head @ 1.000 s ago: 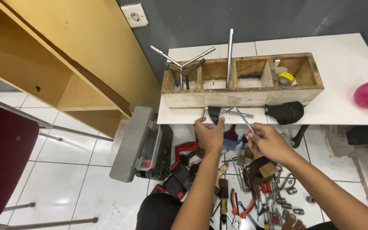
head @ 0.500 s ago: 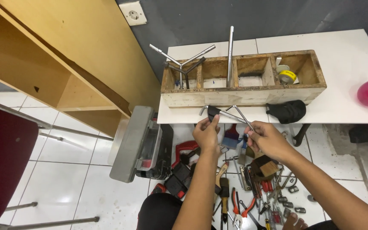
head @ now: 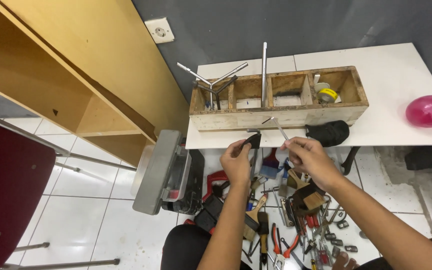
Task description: The person sits on the floor and cleans various metal tools using a black cloth. They pick up items such as wrenches and pliers from a pile on the floor, wipe them, and place them into a wooden organizer on a nearby table.
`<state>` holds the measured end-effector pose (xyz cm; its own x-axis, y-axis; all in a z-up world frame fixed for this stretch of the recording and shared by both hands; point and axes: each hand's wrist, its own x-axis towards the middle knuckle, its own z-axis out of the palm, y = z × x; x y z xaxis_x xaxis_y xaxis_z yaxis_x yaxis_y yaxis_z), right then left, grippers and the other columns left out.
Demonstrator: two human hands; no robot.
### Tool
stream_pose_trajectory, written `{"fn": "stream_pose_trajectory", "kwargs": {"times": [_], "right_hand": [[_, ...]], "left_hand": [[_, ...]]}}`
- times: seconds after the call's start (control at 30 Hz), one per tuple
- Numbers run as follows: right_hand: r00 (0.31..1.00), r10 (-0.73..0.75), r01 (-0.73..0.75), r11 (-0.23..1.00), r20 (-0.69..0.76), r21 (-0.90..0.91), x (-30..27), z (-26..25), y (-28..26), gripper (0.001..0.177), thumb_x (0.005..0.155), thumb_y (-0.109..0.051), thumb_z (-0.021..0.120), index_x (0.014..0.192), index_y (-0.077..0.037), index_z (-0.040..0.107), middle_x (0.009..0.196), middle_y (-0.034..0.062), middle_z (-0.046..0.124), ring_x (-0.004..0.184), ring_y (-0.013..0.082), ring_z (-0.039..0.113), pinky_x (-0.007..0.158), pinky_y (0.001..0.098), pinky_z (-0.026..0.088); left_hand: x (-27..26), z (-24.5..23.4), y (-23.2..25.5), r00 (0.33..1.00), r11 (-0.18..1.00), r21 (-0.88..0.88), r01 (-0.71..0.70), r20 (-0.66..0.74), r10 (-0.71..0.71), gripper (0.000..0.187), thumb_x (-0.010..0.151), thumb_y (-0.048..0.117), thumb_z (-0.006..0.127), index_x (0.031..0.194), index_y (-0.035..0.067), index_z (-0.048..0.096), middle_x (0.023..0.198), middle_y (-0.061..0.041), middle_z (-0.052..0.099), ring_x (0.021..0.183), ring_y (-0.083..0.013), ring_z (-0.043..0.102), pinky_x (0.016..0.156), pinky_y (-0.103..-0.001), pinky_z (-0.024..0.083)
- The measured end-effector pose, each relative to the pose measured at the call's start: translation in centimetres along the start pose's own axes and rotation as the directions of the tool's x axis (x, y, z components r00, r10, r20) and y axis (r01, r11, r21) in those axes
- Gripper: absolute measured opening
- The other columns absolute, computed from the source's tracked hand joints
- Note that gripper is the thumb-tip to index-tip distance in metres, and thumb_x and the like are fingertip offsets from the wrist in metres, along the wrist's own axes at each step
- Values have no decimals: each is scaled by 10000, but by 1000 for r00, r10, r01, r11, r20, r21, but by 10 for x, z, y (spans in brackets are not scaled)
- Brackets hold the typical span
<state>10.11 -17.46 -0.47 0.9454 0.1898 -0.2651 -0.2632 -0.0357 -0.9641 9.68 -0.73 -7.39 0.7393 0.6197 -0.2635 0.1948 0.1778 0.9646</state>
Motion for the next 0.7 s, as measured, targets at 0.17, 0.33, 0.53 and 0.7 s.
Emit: {"fn": "stream_pose_trajectory", "kwargs": {"times": [0.17,0.33,0.53,0.7], "right_hand": [[982,-188,184,963,3,197,-13,-6,-8,193,1068,-128,466,1106,-22,623,546,30,388,383,113,402,375,219,311],[936,-350,338,879,-28,337,-12,-21,-3,196,1080,-150,515,1109,2,637,779,122,670,660,145,648,648,240,523],[905,-426,426,904,16,-26,-48,-28,-32,217,843,-54,781,1027,25,697,783,105,649,529,78,555,472,199,444],[837,-527,547,816,148,-186,-48,-22,-27,256,707,-37,883,953,-31,811,847,99,702,447,60,499,417,234,421]], "left_hand": [[-26,-20,46,949,970,96,-225,245,196,156,856,51,748,1011,67,759,975,-94,717,1014,-193,682,878,-354,584],[-61,-45,77,839,917,83,-390,443,316,109,897,33,708,1005,47,706,1020,-109,668,1052,-253,709,888,-380,617],[-82,-55,62,757,891,-61,-450,503,417,106,880,9,720,984,14,702,992,-86,608,1026,-258,698,850,-400,622],[-87,-53,64,690,863,-147,-484,542,480,83,888,2,728,969,13,711,954,-82,609,944,-200,685,805,-376,627]]}}
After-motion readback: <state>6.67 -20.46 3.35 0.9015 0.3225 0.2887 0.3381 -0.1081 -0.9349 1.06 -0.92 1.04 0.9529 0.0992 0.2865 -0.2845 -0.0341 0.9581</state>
